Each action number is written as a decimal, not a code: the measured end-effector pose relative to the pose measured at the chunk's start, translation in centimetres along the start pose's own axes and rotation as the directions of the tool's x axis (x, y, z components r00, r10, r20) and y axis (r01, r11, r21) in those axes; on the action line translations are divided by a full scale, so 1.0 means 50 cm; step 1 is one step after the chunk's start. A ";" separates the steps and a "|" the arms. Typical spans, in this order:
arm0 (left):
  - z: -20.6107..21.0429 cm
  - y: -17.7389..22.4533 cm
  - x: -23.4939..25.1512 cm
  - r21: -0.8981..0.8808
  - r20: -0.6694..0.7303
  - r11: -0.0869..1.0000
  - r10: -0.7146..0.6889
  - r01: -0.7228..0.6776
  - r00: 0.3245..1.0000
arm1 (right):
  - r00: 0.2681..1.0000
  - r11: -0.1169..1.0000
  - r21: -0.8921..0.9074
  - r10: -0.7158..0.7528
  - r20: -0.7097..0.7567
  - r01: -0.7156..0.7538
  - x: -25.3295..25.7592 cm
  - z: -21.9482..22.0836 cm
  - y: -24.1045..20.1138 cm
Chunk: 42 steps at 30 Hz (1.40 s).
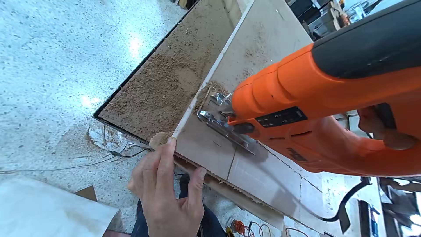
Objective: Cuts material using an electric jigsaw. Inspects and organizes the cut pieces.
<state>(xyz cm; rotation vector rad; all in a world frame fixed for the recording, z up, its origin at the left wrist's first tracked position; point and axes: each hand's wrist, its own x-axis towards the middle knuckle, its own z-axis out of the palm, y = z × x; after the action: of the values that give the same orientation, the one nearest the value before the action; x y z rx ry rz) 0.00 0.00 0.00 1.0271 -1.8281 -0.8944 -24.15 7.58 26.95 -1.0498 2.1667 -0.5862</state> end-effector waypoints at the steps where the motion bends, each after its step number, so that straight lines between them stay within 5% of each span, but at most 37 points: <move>1: 0.001 0.000 0.000 0.000 -0.003 1.000 -0.003 0.003 1.000 | 1.000 1.000 0.002 0.007 -0.006 -0.007 0.001 0.001 -0.003; 42: 0.014 -0.008 0.008 0.062 0.043 0.998 -0.017 0.015 0.999 | 0.991 0.986 0.137 -0.083 -0.108 0.097 0.032 0.024 -0.052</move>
<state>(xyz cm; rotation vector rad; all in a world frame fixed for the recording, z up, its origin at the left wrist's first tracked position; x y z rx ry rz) -0.66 -0.41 -0.48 1.0696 -1.8964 -0.8805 -22.71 4.68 27.19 -1.0656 2.1369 -0.8395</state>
